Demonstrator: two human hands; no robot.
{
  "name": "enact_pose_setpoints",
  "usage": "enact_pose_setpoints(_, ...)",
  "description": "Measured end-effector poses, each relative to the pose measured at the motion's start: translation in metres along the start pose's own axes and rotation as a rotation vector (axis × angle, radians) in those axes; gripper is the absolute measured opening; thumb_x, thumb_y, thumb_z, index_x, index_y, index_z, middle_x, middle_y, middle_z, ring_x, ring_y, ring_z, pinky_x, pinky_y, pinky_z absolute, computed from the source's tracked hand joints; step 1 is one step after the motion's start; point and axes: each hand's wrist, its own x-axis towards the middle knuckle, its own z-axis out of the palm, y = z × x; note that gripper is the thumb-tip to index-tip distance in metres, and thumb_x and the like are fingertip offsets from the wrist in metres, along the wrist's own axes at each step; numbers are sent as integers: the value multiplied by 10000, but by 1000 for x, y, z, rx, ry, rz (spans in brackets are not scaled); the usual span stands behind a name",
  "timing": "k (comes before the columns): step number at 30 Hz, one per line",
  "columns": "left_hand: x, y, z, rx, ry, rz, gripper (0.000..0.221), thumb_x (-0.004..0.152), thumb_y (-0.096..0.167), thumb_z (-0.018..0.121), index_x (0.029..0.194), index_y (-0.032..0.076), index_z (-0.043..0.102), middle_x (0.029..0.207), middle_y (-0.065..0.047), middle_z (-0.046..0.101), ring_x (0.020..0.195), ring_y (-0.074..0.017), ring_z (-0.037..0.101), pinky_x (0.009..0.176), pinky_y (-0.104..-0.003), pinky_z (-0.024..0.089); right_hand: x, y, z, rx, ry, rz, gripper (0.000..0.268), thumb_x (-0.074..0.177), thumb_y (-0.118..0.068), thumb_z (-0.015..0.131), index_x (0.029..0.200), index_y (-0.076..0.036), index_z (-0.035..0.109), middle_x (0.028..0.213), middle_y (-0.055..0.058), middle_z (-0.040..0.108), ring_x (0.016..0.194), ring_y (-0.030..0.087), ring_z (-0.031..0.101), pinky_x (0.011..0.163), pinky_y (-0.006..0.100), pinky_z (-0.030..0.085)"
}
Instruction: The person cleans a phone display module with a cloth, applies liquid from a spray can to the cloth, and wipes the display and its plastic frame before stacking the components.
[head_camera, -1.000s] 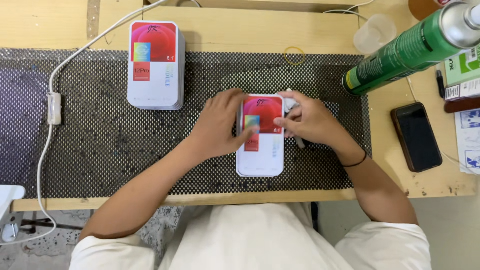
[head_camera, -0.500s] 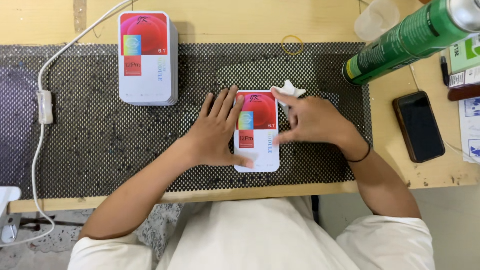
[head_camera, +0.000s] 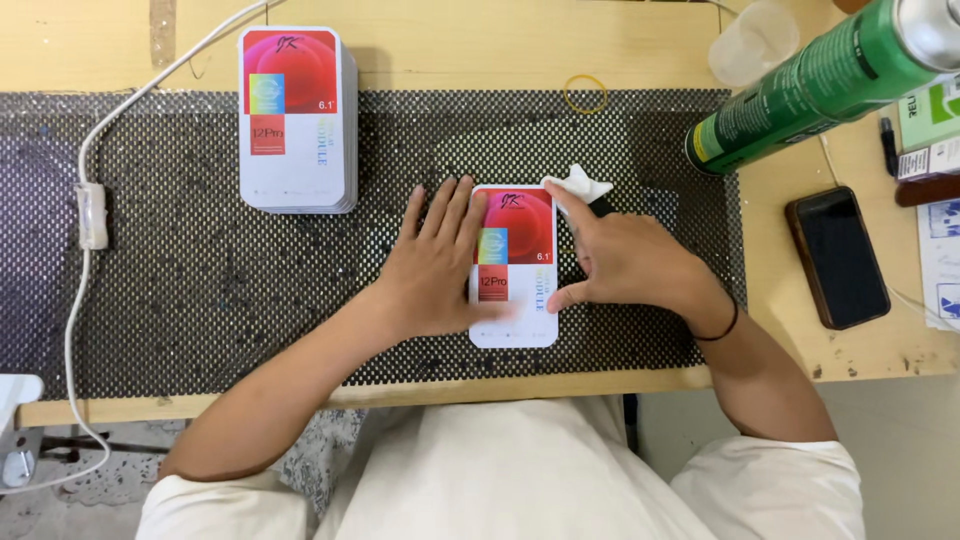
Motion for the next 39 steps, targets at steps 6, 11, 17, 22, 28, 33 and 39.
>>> enact_pose_setpoints(6, 5, 10, 19, 35, 403, -209, 1001, 967, 764, 362, 1414, -118, 520, 1493, -298, 455, 1460, -416, 351, 1221, -597, 130, 3, 7, 14, 143, 238, -11, 869, 770, -574, 787, 1391, -89, 421, 775, 62, 755, 829, 348, 753, 807, 504, 548)
enact_pose_setpoints(11, 12, 11, 34, -466, 654, -102, 698, 956, 400, 648, 1399, -109, 471, 1193, -246, 556, 1157, -439, 543, 980, -621, 397, 12, 14, 29, 148, 628, -186, 631, 722, -364, 872, 1216, -23, 680, 857, 104, 783, 862, 351, 745, 815, 469, 566)
enact_pose_setpoints(17, -2, -5, -20, -1043, 660, -162, 595, 994, 161, 504, 1538, -42, 375, 1229, -353, 652, 1186, -532, 604, 955, -562, 533, 25, 14, 36, 293, 736, -221, 862, 743, -460, 847, 1483, -143, 539, 899, 29, 738, 598, 241, 712, 638, 381, 574)
enact_pose_setpoints(22, -21, -94, -60, -784, 872, -366, 537, 1023, 189, 479, 1526, 11, 424, 1090, -395, 662, 1065, -585, 630, 881, -658, 502, 34, -35, 9, 478, 526, -297, 814, 859, -343, 760, 1548, -99, 400, 1010, 93, 679, 537, 243, 717, 518, 364, 580)
enact_pose_setpoints(28, 1, -205, -13, -668, 943, -507, 469, 1055, 235, 484, 1464, 11, 537, 1054, -277, 604, 1071, -529, 644, 889, -537, 533, 105, -83, -14, 613, 411, -347, 606, 1003, -379, 591, 1494, -44, 472, 1159, 159, 662, 787, 266, 751, 627, 377, 581)
enact_pose_setpoints(33, -8, -203, -28, -729, 933, -395, 403, 1055, 219, 481, 1407, 58, 596, 909, -262, 639, 1029, -512, 638, 890, -556, 501, 172, -109, -22, 515, 689, -455, 650, 1027, -265, 570, 1538, 67, 344, 1373, 280, 465, 1121, 404, 669, 855, 475, 581)
enact_pose_setpoints(39, -12, -205, -28, -811, 788, -390, 454, 1061, 250, 436, 1453, 55, 556, 1130, -284, 670, 1151, -489, 627, 996, -569, 488, 229, -97, -35, 683, 891, -589, 324, 866, 6, 701, 1189, 2, 723, 784, 159, 702, 660, 232, 691, 591, 307, 563)
